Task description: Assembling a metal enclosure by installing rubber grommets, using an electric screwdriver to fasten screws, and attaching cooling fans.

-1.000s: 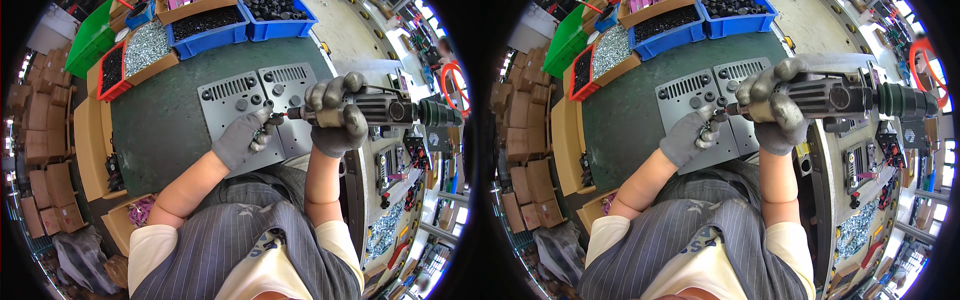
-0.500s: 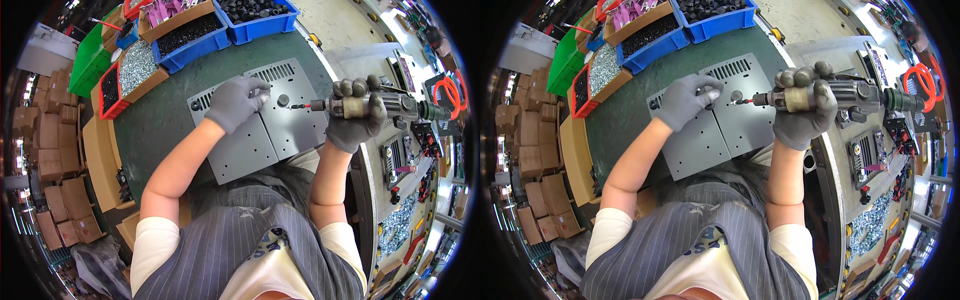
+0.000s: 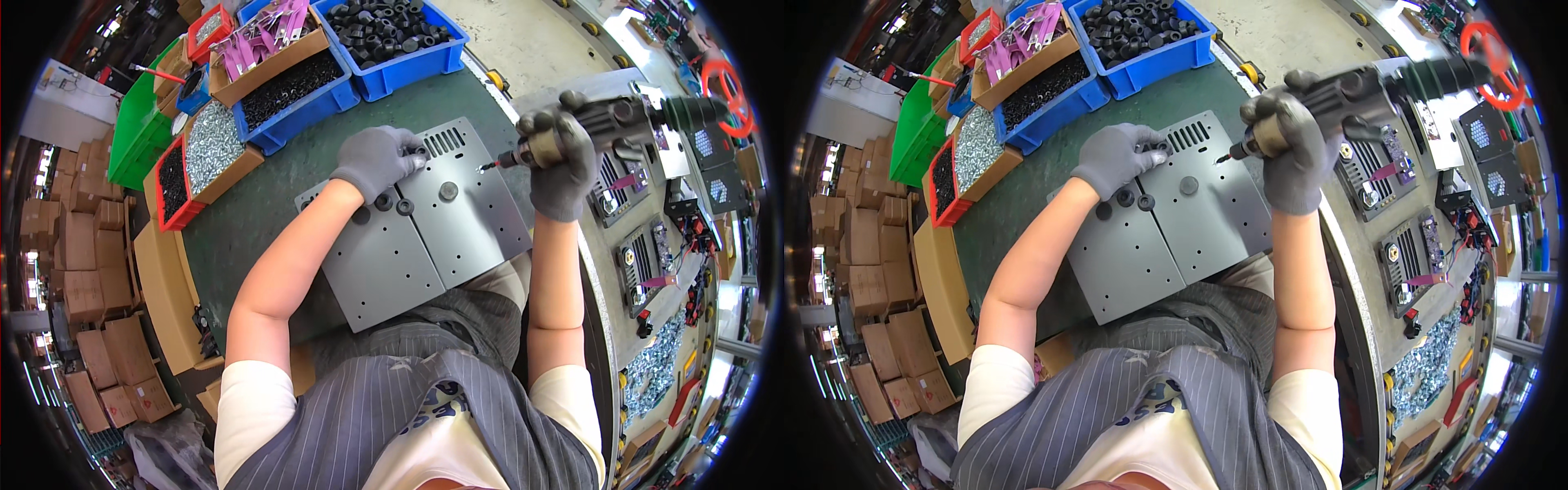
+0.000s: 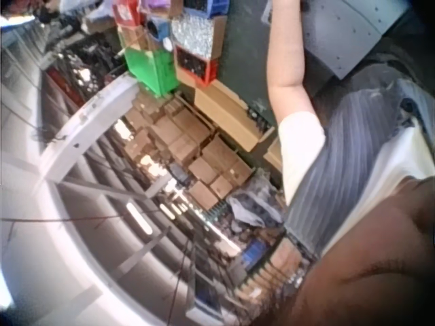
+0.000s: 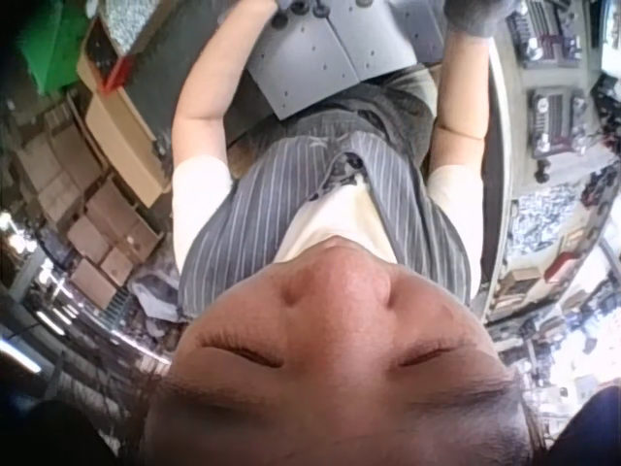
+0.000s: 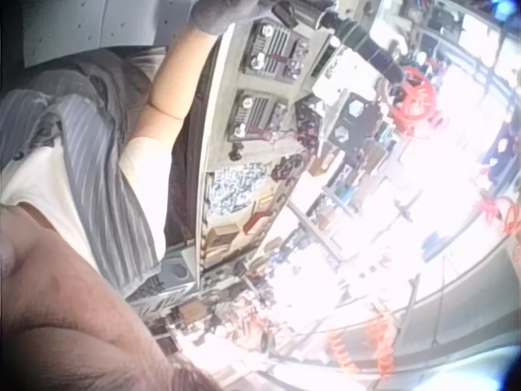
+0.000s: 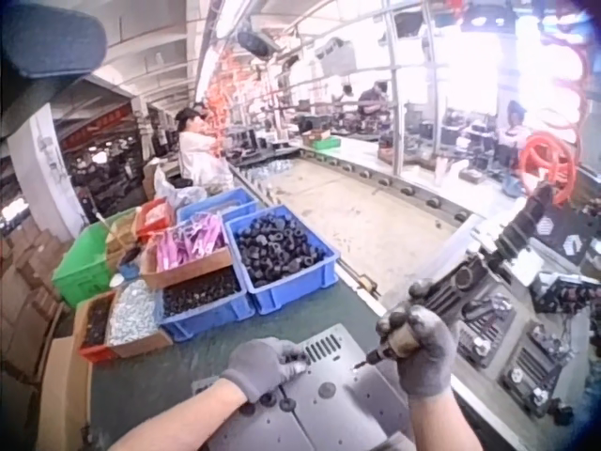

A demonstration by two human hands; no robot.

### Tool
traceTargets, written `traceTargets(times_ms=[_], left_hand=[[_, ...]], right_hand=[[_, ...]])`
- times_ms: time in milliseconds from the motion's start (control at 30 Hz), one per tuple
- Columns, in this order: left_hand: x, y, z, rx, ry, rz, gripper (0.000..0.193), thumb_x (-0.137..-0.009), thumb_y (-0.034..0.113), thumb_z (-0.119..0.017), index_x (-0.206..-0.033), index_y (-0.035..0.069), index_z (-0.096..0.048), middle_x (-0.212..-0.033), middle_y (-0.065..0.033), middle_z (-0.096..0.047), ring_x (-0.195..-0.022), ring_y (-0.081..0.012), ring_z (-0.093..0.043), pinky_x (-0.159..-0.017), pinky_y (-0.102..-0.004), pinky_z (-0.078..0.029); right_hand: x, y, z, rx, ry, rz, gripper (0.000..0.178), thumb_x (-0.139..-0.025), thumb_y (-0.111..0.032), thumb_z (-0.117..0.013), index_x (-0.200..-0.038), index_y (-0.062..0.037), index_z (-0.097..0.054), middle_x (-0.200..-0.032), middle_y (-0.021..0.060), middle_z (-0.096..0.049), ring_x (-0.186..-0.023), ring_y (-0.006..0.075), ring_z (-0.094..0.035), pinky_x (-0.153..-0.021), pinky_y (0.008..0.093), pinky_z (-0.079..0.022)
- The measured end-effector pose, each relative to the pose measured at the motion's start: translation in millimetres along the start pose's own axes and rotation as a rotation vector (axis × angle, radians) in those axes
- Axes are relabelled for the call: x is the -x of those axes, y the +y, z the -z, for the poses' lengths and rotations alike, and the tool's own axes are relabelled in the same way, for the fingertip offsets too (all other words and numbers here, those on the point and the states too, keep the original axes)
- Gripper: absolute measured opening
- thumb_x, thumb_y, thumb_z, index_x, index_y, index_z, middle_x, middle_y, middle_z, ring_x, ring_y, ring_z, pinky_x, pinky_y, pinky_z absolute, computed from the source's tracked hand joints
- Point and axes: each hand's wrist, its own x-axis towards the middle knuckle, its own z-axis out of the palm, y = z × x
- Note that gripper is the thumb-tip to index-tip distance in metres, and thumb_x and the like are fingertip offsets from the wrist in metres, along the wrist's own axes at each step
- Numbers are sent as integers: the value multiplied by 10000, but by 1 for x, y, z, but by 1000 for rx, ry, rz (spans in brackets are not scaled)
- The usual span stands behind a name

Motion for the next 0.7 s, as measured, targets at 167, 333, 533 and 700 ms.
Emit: traceTargets(times_ms=[167,333,533,700], left_hand=[[-29,18,-12,262,68,-53,304,-763,291,-668,-1026,139,-671,-945,-91,-664,-853,-234,-630,-759,-332,-478],[-45,26,-33,212,81,-53,301,-766,273,-669,-1033,134,-666,-967,-95,-661,-870,-251,-628,-757,-337,-477],[-42,26,-36,163,162,-91,265,-781,302,-646,-996,149,-674,-956,-84,-652,-894,-261,-613,-776,-367,-472],[-43,27,-36,159,148,-96,259,-800,323,-615,-996,162,-669,-965,-86,-647,-913,-274,-603,-794,-386,-468]], right_hand=[[-39,27,-5,194,23,73,309,-738,-5,-576,-1025,47,-473,-720,119,-561,-567,203,-557,-597,339,-508],[-53,49,-16,193,-6,80,272,-734,26,-598,-983,14,-488,-687,89,-535,-503,154,-526,-524,298,-491],[-60,70,-24,346,-88,-44,281,-726,-65,-666,-958,5,-526,-704,64,-573,-504,118,-544,-466,243,-444],[-62,77,-21,506,-180,-205,233,-737,-71,-634,-931,9,-532,-765,76,-566,-645,166,-591,-600,304,-509]])
